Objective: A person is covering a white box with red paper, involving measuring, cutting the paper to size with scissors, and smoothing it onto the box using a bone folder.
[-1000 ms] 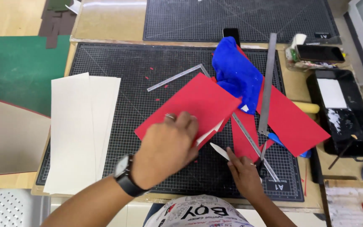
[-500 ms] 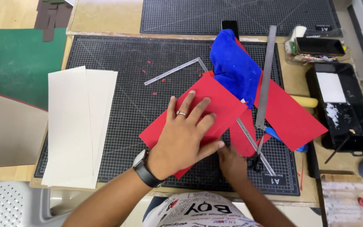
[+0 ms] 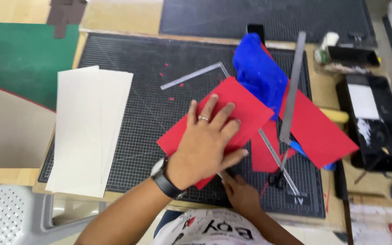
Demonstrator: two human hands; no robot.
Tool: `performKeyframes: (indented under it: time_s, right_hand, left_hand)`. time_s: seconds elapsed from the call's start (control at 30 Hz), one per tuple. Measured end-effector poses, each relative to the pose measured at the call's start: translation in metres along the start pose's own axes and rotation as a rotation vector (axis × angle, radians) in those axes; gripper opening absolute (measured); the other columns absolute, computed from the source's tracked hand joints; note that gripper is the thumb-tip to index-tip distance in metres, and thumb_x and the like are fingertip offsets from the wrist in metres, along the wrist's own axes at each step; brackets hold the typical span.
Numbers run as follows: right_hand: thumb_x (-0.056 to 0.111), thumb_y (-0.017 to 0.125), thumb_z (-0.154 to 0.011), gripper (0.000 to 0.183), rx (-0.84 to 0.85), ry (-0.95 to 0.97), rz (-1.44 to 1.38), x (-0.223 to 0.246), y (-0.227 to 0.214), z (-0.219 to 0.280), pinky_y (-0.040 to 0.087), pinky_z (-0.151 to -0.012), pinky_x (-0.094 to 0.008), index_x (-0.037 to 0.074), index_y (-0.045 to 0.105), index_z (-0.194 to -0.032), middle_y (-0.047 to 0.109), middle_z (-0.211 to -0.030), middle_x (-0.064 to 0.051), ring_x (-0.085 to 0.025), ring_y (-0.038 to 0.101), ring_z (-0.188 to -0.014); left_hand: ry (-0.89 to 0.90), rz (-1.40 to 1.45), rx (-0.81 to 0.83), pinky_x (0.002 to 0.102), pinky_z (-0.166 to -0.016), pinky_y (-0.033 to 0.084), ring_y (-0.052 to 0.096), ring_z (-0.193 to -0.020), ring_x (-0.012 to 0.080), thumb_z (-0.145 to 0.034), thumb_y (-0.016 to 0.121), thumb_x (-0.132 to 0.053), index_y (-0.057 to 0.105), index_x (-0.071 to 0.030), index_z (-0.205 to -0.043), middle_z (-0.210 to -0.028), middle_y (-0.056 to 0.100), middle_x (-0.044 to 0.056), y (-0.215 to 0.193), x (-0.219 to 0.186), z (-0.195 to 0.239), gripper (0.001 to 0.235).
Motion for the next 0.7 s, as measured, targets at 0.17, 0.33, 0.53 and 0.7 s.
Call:
performKeyframes:
  time_s: [0.17, 0.33, 0.53, 0.7]
  right_hand:
    - [0.041, 0.054, -0.094, 0.019, -0.137, 0.006, 0.141, -0.022, -0.025, -0.026, 0.049, -0.046, -0.049, 0.026, 0.066, -0.097, 0.066, -0.077, -0.007, -0.033, 0.065, -0.056]
    - [0.049, 0.047, -0.096, 0.043, 0.093, -0.164, -0.024, 0.007, 0.007, -0.02, 0.049, -0.044, -0.05, 0.042, 0.053, -0.138, 0.06, -0.088, -0.005, -0.037, 0.064, -0.053]
    - [0.03, 0.048, -0.095, 0.018, 0.007, -0.048, 0.039, 0.003, -0.016, -0.03, 0.05, -0.05, -0.052, 0.025, 0.065, -0.097, 0.065, -0.077, -0.012, -0.037, 0.066, -0.059]
    - [0.052, 0.044, -0.099, 0.037, 0.16, 0.102, 0.013, -0.027, -0.016, -0.046, 0.053, -0.061, -0.054, 0.021, 0.063, -0.107, 0.068, -0.093, -0.013, -0.041, 0.069, -0.075]
  left_hand:
    - [-0.01, 0.004, 0.01, 0.075, -0.104, 0.032, 0.041, -0.137, 0.0474, -0.081, 0.067, -0.057, 0.063, -0.013, -0.116, -0.14, 0.054, 0.014, 0.002, -0.002, 0.003, 0.056]
    - [-0.02, 0.0, -0.017, 0.076, -0.103, 0.032, 0.042, -0.136, 0.0494, -0.082, 0.066, -0.057, 0.063, -0.012, -0.114, -0.14, 0.055, 0.016, 0.003, 0.005, -0.001, 0.055]
    - [-0.018, -0.008, -0.006, 0.073, -0.107, 0.028, 0.04, -0.139, 0.0464, -0.082, 0.065, -0.059, 0.063, -0.014, -0.119, -0.143, 0.053, 0.014, 0.004, 0.005, -0.005, 0.059]
    - [-0.034, -0.028, -0.005, 0.072, -0.107, 0.031, 0.042, -0.138, 0.0456, -0.082, 0.067, -0.06, 0.061, -0.012, -0.118, -0.142, 0.054, 0.012, 0.007, 0.004, 0.002, 0.06]
Point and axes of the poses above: each hand's wrist, its own z-axis away from the middle knuckle, its own y-axis out of the palm, x = y × z, the point moved 10 cm from there along -z, towards the middle knuckle
